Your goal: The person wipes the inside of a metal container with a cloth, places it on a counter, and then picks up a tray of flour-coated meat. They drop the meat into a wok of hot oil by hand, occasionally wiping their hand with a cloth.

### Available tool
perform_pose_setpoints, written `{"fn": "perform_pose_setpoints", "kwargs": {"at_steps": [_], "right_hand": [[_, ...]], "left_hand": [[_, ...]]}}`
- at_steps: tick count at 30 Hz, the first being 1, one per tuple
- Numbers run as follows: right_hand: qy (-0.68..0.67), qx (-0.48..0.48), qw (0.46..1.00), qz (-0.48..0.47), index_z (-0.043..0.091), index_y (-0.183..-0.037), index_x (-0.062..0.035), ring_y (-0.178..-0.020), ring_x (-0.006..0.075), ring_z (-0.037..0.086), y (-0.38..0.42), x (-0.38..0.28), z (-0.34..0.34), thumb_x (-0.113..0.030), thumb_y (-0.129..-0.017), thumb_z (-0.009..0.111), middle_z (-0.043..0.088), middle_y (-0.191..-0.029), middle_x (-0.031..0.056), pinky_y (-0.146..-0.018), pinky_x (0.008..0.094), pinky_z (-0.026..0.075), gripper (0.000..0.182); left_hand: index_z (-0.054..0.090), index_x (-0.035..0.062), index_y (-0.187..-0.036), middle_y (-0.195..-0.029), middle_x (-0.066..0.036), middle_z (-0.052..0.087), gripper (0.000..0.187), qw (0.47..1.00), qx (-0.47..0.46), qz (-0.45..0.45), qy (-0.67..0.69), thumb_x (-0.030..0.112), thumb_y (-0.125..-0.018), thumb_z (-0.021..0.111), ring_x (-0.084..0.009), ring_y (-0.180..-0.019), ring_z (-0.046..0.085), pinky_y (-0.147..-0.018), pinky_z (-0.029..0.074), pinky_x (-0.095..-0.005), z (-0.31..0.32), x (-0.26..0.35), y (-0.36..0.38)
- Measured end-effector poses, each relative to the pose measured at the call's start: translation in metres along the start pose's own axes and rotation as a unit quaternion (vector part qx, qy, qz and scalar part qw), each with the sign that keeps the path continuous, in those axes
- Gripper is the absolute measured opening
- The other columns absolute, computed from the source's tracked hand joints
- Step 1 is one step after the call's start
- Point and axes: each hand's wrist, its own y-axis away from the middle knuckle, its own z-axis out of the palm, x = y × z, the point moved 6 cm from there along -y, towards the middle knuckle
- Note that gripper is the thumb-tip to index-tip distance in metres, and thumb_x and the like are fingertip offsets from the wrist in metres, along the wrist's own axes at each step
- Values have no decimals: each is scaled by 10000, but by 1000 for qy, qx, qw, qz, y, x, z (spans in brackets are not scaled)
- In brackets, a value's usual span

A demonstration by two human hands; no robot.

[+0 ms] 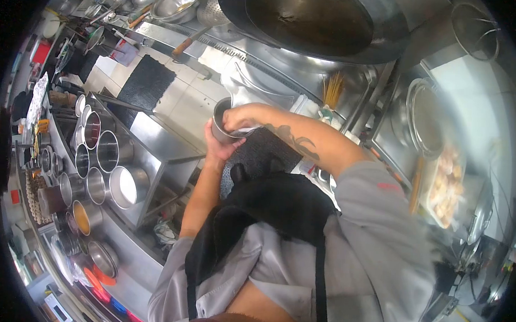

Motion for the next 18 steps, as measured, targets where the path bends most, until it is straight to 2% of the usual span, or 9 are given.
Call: {"fn": "perform_pose_setpoints", "kwargs": {"at_steps": [3,4,5,7,8,11,12,15,18], "right_hand": [[203,82,975,-43,659,-930,19,-609,213,599,-19,7,-20,-141,-781,572,653,-675,135,-562,376,476,235],[139,129,976,-106,655,-967,23,-636,247,626,-24,8,-24,-130,-774,569,680,-780,192,-596,397,491,261],[123,189,970,-91,663,-957,-2,-649,248,624,-31,17,-25,-130,-790,559,684,-804,183,-615,394,496,235],[66,148,986,-28,667,-947,-20,-692,263,637,-18,-3,-7,-140,-799,559,687,-823,181,-647,393,503,219],[59,114,990,-51,667,-939,-20,-720,275,650,-17,-5,0,-139,-806,551,686,-818,174,-654,388,507,213],[163,48,985,-40,694,-964,-63,-795,279,668,-50,42,9,-194,-806,569,693,-873,169,-674,408,518,240],[230,88,969,16,687,-965,-56,-802,279,670,-24,18,-2,-181,-814,544,690,-868,175,-689,415,516,243],[55,153,986,-40,679,-970,-31,-812,280,671,-18,4,-12,-162,-811,540,685,-859,187,-708,408,513,249],[96,92,982,-134,650,-961,6,-770,254,648,-10,-10,8,-77,-803,493,674,-840,181,-697,393,497,237]], "left_hand": [[485,117,-1302,-1219,-155,569,784,1000,-3,-11,-12,709,-802,362,-345,-1049,572,-761,498,-487,0,1,0],[481,111,-1305,-1245,-153,555,801,1000,2,-14,-8,715,-792,366,-351,-1075,557,-781,487,-492,1,1,0],[477,104,-1309,-1271,-152,540,819,1000,6,-19,-4,721,-782,370,-357,-1101,541,-801,477,-496,3,1,0],[471,108,-1316,-1293,-156,521,818,998,-50,-34,22,719,-781,375,-358,-1131,523,-817,470,-507,-6,-1,-8],[468,110,-1319,-1304,-158,511,818,996,-77,-41,36,719,-780,378,-359,-1146,513,-826,467,-513,-11,-2,-11],[462,113,-1324,-1313,-167,498,822,1000,13,5,-13,723,-779,380,-363,-1161,505,-833,467,-519,-4,4,2],[466,110,-1318,-1291,-163,515,809,1000,23,-6,-13,715,-792,363,-367,-1134,523,-803,479,-507,0,1,5],[476,107,-1306,-1245,-153,550,783,999,27,-23,3,700,-818,322,-374,-1080,559,-746,502,-484,2,-1,7],[485,131,-1299,-1256,-133,543,764,999,-12,-36,34,702,-821,313,-348,-1077,547,-751,494,-484,-7,-4,-1]]}}
